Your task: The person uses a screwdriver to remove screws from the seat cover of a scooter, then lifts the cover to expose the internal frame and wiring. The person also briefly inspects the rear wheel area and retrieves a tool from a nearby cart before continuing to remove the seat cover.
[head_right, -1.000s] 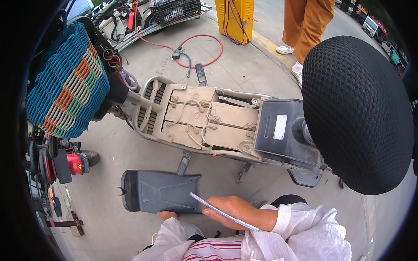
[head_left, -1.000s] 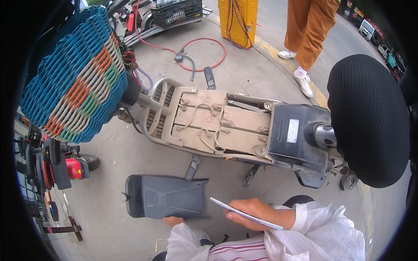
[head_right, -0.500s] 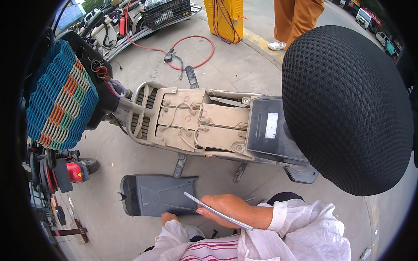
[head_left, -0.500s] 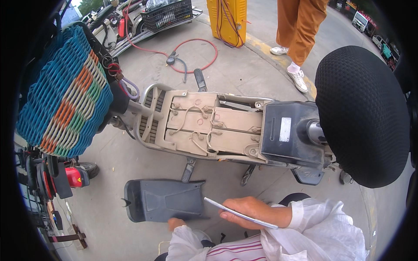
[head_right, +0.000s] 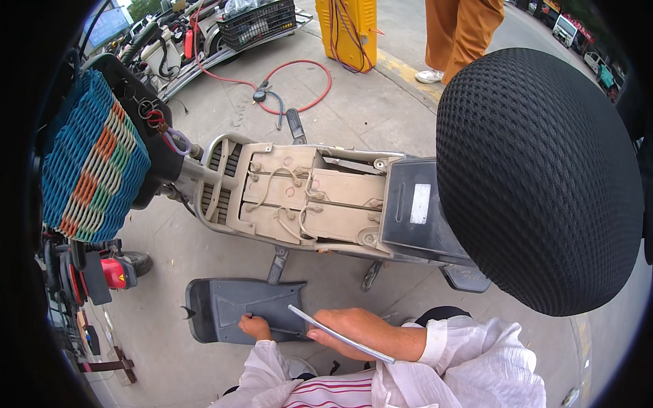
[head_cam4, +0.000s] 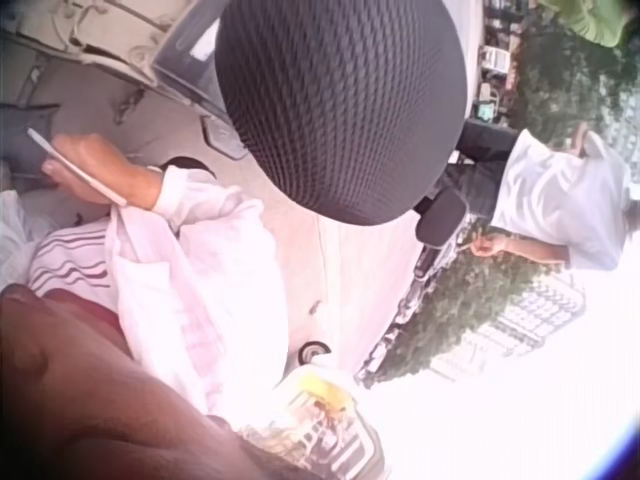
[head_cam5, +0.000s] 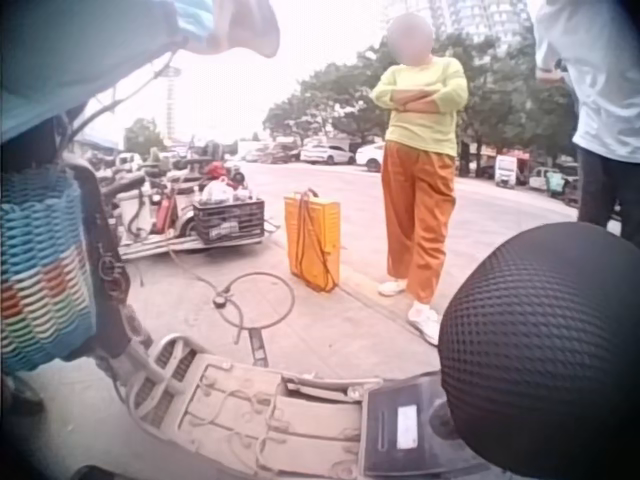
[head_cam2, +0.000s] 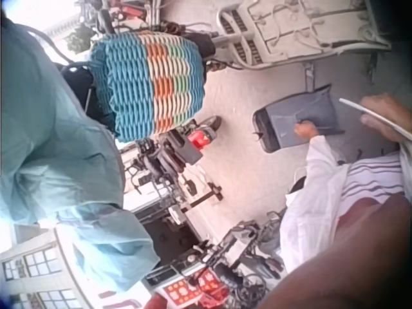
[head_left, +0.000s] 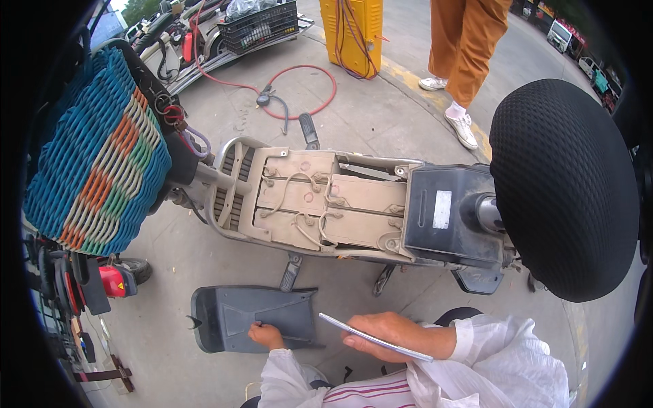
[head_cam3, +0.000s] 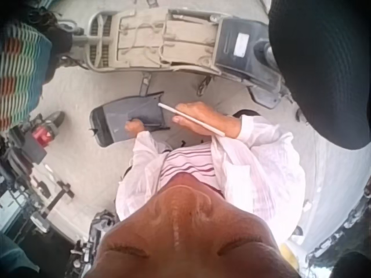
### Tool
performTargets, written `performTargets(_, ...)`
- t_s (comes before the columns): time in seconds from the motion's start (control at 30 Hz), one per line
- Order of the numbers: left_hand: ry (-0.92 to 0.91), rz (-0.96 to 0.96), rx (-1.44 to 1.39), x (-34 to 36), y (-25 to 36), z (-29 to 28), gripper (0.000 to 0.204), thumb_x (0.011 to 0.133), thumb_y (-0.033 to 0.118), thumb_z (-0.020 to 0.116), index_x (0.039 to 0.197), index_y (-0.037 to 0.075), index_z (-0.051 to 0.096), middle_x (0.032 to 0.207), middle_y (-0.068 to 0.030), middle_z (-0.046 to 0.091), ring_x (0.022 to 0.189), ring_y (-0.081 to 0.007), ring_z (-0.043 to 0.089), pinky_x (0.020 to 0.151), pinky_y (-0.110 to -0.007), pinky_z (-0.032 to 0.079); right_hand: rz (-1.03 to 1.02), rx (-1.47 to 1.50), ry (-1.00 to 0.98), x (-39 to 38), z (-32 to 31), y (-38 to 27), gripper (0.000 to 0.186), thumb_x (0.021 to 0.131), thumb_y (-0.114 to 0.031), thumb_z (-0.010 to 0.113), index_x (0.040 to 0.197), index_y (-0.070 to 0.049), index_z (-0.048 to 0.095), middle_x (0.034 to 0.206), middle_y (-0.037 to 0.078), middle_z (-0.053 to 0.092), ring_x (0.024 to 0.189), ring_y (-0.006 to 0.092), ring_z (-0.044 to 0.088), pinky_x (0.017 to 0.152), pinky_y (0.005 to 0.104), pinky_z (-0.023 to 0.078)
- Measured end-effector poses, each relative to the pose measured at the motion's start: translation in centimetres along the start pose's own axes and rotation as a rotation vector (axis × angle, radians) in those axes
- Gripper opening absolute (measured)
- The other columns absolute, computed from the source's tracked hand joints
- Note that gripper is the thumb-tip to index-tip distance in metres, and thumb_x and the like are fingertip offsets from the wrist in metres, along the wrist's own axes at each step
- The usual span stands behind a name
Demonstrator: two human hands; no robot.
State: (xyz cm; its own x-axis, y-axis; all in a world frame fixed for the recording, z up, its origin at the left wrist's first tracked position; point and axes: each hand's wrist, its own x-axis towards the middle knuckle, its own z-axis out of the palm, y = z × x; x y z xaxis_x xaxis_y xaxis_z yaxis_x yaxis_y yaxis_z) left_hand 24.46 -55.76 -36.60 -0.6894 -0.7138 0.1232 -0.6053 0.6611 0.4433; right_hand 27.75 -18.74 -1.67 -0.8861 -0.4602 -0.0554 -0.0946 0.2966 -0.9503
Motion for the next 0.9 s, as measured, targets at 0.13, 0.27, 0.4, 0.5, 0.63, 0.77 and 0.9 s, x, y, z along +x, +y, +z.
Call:
performTargets(0.13, 0.012, 0.008, 0.022, -0.6, 0.4, -0.4, 0.021, 0.072, -0.005, 0.058, 0.092, 0.000, 0.060, 0.097, -0.0204, 0.057, 0.097, -0.0387, 0.052, 0.087, -0.046, 0.040, 0.026, 0.009, -0.023, 0.2, -0.2, -0.1, 0.024, 0.097, -0.029, 0.052, 0.095, -0.005, 0.054, 0.080, 0.016, 0.060, 0.072, 0.0373, 0.059, 0.063, 0.0439, 0.046)
performTargets(0.27, 0.060, 0.032, 0.039, -1.8, 1.3, -0.8, 0.026, 0.073, -0.004, 0.060, 0.099, 0.000, 0.058, 0.103, -0.0212, 0.055, 0.099, -0.0389, 0.052, 0.088, -0.046, 0.040, 0.017, 0.003, -0.035, 0.4, -0.1, 0.4, 0.024, 0.097, -0.029, 0.052, 0.096, -0.006, 0.054, 0.082, 0.016, 0.060, 0.074, 0.0366, 0.059, 0.065, 0.0437, 0.046)
performTargets(0.4, 0.062, 0.037, 0.024, -2.4, 1.9, -1.0, 0.030, 0.074, -0.005, 0.059, 0.104, -0.002, 0.055, 0.106, -0.0218, 0.054, 0.103, -0.0398, 0.051, 0.091, -0.046, 0.039, 0.035, 0.019, -0.040, 0.7, -0.3, 0.2, 0.024, 0.097, -0.030, 0.051, 0.097, -0.006, 0.054, 0.082, 0.015, 0.058, 0.075, 0.0353, 0.058, 0.065, 0.0428, 0.046)
performTargets(0.5, 0.070, 0.036, 0.028, -2.6, 2.4, -1.0, 0.033, 0.075, -0.005, 0.059, 0.107, -0.002, 0.054, 0.108, -0.0223, 0.053, 0.105, -0.0404, 0.050, 0.092, -0.047, 0.039, 0.048, 0.034, -0.065, 0.8, -0.6, 0.6, 0.025, 0.098, -0.030, 0.051, 0.100, -0.006, 0.055, 0.084, 0.015, 0.059, 0.077, 0.0333, 0.059, 0.067, 0.0407, 0.047)
performTargets(0.63, 0.063, -0.016, 0.047, -2.6, 2.9, -0.7, 0.034, 0.075, -0.005, 0.059, 0.109, -0.003, 0.053, 0.110, -0.0226, 0.053, 0.106, -0.0406, 0.050, 0.093, -0.046, 0.039, 0.084, 0.002, -0.100, 1.1, -1.1, 0.5, 0.028, 0.099, -0.032, 0.049, 0.105, -0.005, 0.057, 0.088, 0.014, 0.060, 0.082, 0.0307, 0.061, 0.072, 0.0375, 0.049)
performTargets(0.77, 0.104, -0.101, 0.155, -2.3, 3.9, 0.3, 0.034, 0.075, -0.003, 0.058, 0.109, -0.001, 0.053, 0.108, -0.0212, 0.053, 0.103, -0.0395, 0.051, 0.090, -0.046, 0.041, 0.140, 0.010, -0.086, 1.2, -1.6, 0.6, 0.031, 0.098, -0.034, 0.050, 0.106, -0.005, 0.057, 0.091, 0.014, 0.060, 0.086, 0.0311, 0.061, 0.074, 0.0383, 0.049)
performTargets(0.9, 0.051, -0.197, 0.240, -1.1, 4.2, 0.2, 0.033, 0.074, 0.007, 0.061, 0.106, -0.001, 0.054, 0.106, -0.0220, 0.053, 0.099, -0.0390, 0.052, 0.088, -0.046, 0.042, 0.225, 0.047, -0.086, 1.0, -2.4, -0.8, 0.033, 0.097, -0.036, 0.052, 0.107, -0.005, 0.057, 0.093, 0.014, 0.061, 0.088, 0.0321, 0.061, 0.076, 0.0386, 0.049)
